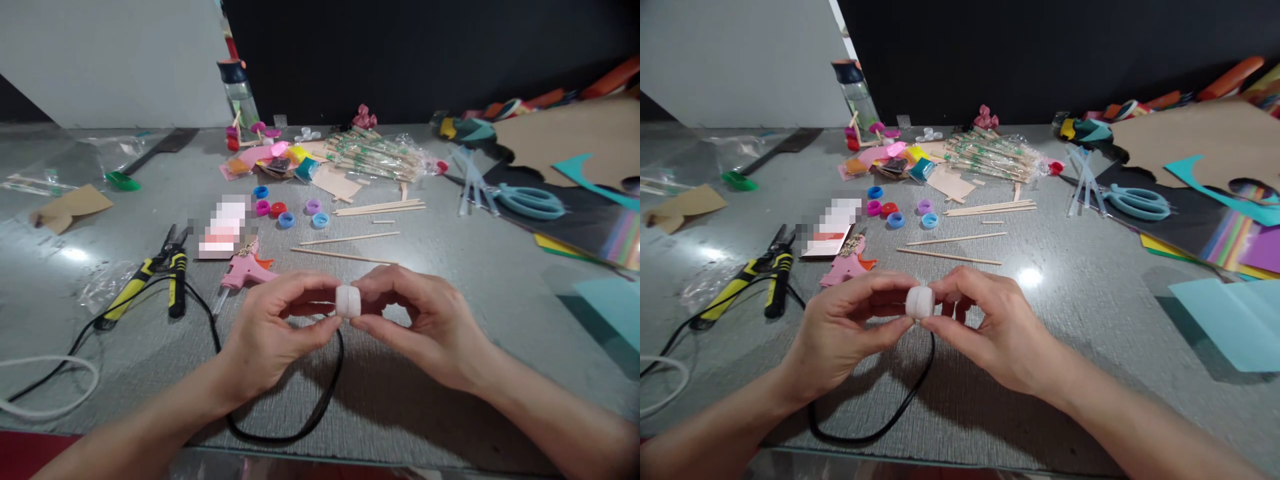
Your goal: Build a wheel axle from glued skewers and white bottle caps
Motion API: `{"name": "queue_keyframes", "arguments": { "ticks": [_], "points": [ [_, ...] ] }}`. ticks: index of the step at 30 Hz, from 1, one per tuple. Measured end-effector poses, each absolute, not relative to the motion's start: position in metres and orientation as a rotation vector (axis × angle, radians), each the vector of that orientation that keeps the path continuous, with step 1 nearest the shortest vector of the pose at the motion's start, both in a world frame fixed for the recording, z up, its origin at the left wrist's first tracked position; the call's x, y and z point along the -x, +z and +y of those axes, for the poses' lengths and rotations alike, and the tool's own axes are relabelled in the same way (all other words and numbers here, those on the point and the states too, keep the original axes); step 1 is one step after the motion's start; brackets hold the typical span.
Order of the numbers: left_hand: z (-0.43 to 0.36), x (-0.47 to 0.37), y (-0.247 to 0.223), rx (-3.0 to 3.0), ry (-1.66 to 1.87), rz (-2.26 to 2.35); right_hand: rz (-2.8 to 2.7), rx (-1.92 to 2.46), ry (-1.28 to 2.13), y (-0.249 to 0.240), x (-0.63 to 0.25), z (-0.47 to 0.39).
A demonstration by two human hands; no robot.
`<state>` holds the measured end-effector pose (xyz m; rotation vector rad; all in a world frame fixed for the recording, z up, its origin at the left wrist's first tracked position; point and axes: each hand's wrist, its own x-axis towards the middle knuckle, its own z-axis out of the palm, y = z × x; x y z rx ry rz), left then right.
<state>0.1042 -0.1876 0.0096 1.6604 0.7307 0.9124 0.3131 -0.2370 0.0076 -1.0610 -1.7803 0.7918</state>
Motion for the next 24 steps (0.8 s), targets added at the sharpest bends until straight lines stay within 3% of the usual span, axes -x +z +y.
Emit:
{"name": "queue_keyframes", "arguments": {
  "ticks": [24],
  "points": [
    [-0.1821,-0.102,0.003,-1.773,0.864,0.709,-1.847,1.097,0.764,0.0034,-0.3167,-0.2305]
  ]
}}
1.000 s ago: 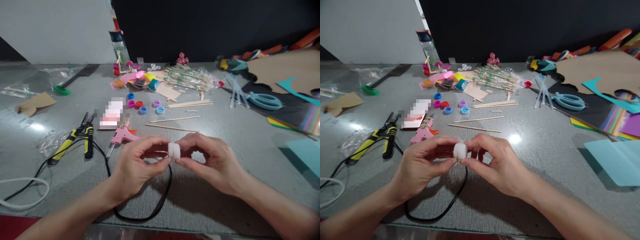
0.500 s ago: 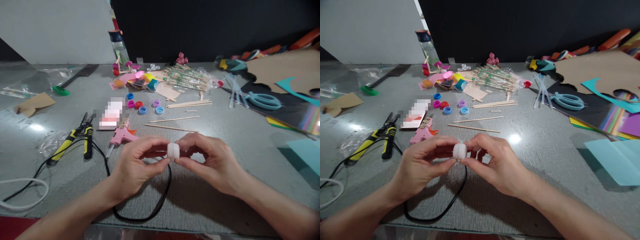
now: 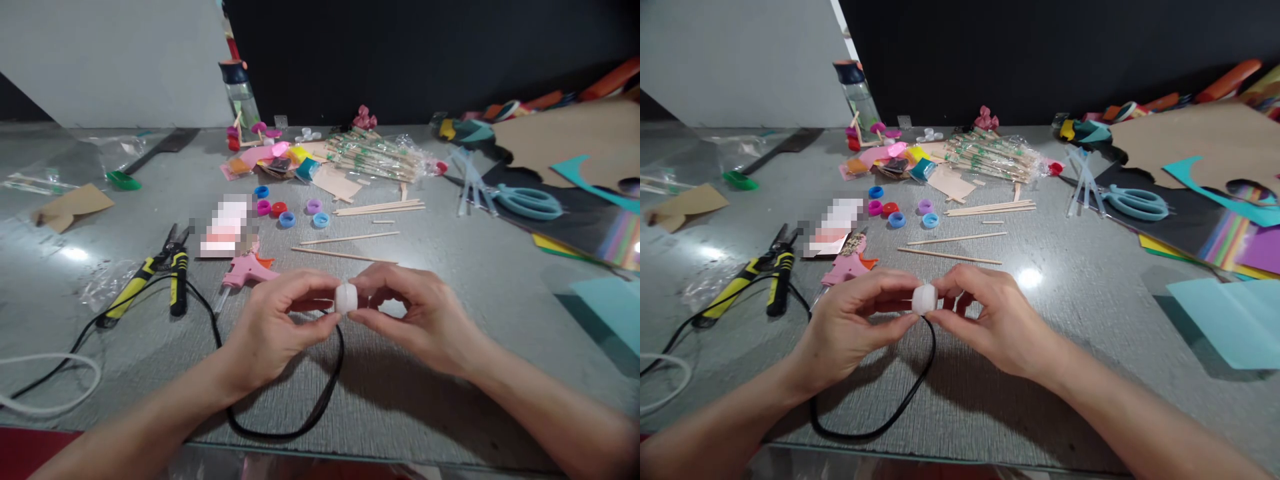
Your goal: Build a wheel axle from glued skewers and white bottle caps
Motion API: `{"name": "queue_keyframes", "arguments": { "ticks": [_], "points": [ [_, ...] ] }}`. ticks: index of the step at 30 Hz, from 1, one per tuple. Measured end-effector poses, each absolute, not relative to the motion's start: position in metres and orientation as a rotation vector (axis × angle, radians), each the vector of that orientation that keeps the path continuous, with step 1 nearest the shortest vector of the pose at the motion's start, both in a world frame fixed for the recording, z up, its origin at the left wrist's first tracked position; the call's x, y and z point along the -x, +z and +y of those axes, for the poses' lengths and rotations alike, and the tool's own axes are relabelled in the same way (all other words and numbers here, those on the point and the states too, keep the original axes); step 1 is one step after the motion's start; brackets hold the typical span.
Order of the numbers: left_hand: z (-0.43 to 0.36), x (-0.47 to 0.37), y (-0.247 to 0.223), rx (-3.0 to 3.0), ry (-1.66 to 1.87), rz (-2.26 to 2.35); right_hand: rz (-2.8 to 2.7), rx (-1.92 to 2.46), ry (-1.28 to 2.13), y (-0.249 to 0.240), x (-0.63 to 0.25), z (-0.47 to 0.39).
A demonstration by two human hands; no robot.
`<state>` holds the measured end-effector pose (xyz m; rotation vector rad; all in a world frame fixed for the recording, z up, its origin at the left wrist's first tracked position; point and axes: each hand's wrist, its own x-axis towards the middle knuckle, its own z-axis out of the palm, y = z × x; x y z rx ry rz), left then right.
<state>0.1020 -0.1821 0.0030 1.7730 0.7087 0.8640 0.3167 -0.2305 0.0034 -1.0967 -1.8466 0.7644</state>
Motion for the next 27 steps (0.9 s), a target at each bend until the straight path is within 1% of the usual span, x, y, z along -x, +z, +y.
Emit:
{"name": "queue_keyframes", "arguments": {
  "ticks": [14,27],
  "points": [
    [-0.183,-0.1029,0.0032,-1.587,0.835,0.705,-1.815,1.11,0.799,0.0043,-0.3163,-0.23],
    [-0.1834,-0.1056,0.0028,-1.518,0.821,0.737,-1.841,1.118,0.75,0.0024,-0.3167,-0.2292]
  ]
}}
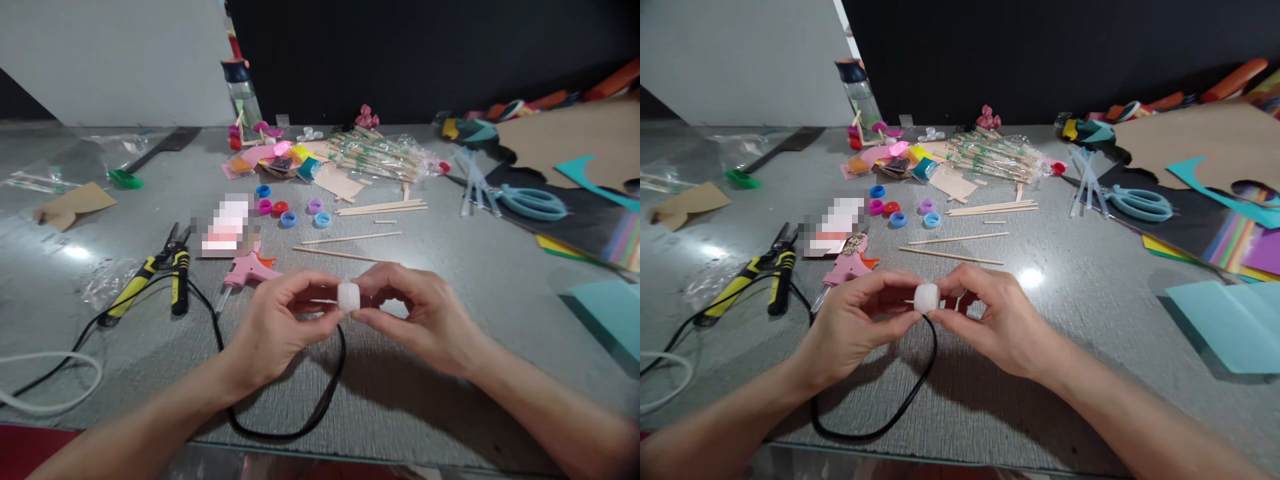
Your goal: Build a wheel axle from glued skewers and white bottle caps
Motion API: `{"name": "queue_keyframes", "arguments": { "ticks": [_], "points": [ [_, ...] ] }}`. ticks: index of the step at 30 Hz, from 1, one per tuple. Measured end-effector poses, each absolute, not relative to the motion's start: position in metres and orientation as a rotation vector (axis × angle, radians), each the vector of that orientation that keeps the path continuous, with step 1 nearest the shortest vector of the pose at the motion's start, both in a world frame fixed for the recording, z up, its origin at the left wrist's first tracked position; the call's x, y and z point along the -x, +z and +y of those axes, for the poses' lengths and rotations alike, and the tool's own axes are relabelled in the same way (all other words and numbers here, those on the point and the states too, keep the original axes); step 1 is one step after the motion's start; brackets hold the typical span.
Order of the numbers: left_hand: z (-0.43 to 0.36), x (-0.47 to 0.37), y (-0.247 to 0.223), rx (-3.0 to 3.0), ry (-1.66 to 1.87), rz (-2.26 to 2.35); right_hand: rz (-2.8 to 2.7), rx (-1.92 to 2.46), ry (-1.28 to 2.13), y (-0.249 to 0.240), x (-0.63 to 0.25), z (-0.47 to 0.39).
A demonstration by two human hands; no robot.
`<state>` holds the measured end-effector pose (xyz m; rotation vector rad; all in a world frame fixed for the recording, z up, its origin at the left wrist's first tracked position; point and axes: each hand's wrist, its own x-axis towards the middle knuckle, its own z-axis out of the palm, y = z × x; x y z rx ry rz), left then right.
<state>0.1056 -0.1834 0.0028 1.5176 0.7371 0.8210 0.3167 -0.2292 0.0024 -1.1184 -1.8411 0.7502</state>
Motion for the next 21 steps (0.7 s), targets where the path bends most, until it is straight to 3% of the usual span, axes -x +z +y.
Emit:
{"name": "queue_keyframes", "arguments": {
  "ticks": [21],
  "points": [
    [-0.1821,-0.1059,0.0015,-1.621,0.84,0.717,-1.896,1.118,0.718,0.0059,-0.3178,-0.2289]
  ]
}}
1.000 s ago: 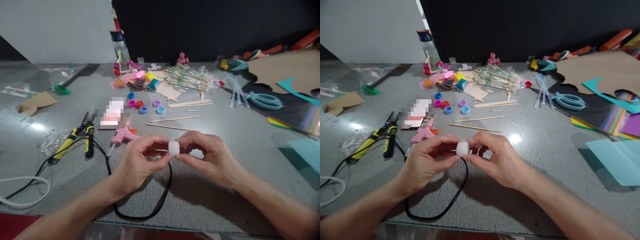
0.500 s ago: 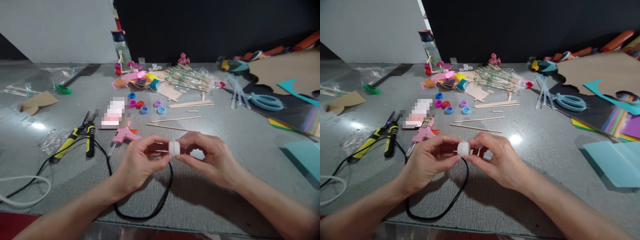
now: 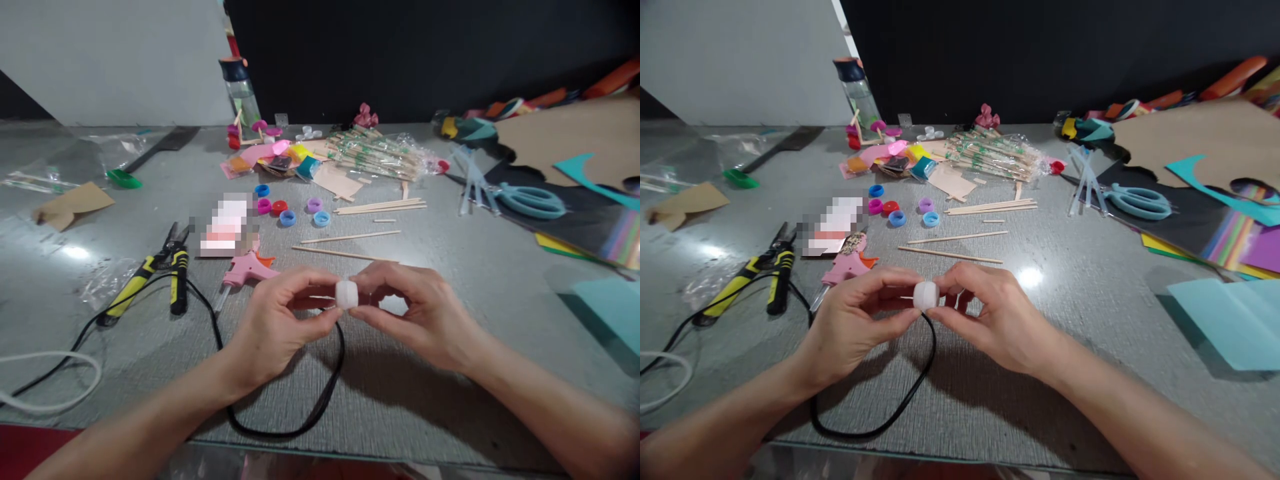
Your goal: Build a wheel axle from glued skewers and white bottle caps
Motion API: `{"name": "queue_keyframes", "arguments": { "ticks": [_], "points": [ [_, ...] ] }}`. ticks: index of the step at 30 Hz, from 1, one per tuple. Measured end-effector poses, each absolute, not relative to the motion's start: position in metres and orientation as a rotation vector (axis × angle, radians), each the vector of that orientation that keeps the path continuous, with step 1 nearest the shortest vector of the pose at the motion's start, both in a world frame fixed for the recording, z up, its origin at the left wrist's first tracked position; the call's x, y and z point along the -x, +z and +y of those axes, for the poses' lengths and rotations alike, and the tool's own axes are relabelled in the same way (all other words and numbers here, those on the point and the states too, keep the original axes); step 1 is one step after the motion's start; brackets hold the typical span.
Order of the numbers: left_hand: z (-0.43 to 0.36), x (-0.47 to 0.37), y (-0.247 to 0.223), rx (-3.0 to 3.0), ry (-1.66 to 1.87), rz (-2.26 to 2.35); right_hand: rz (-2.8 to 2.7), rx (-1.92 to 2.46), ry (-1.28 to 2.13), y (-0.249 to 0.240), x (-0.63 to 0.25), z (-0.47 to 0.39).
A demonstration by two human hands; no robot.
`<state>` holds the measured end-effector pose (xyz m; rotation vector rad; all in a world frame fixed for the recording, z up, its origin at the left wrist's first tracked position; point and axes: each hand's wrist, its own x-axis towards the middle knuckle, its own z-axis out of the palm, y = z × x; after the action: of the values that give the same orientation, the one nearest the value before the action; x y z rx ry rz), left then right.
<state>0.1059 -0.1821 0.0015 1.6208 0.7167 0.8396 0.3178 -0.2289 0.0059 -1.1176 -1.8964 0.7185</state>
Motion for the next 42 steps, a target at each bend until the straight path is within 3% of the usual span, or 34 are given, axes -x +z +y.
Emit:
{"name": "queue_keyframes", "arguments": {
  "ticks": [9,14,29,34,38,42],
  "points": [
    [-0.18,-0.104,0.001,-1.691,0.853,0.714,-1.865,1.128,0.742,0.004,-0.318,-0.227],
    [-0.176,-0.104,0.007,-1.515,0.734,0.732,-1.689,1.123,0.963,0.006,-0.322,-0.226],
    [-0.168,-0.101,0.006,-1.102,0.374,0.565,-1.769,0.932,1.157,0.008,-0.328,-0.22],
    [-0.175,-0.102,0.008,-1.444,0.584,0.701,-1.598,0.958,1.167,0.004,-0.323,-0.222],
    [-0.183,-0.101,0.009,-1.996,0.911,0.774,-1.63,0.966,1.039,0.002,-0.318,-0.226],
    [-0.185,-0.101,0.007,-2.202,1.006,0.758,-1.727,0.99,0.885,0.002,-0.316,-0.229]
  ]
}}
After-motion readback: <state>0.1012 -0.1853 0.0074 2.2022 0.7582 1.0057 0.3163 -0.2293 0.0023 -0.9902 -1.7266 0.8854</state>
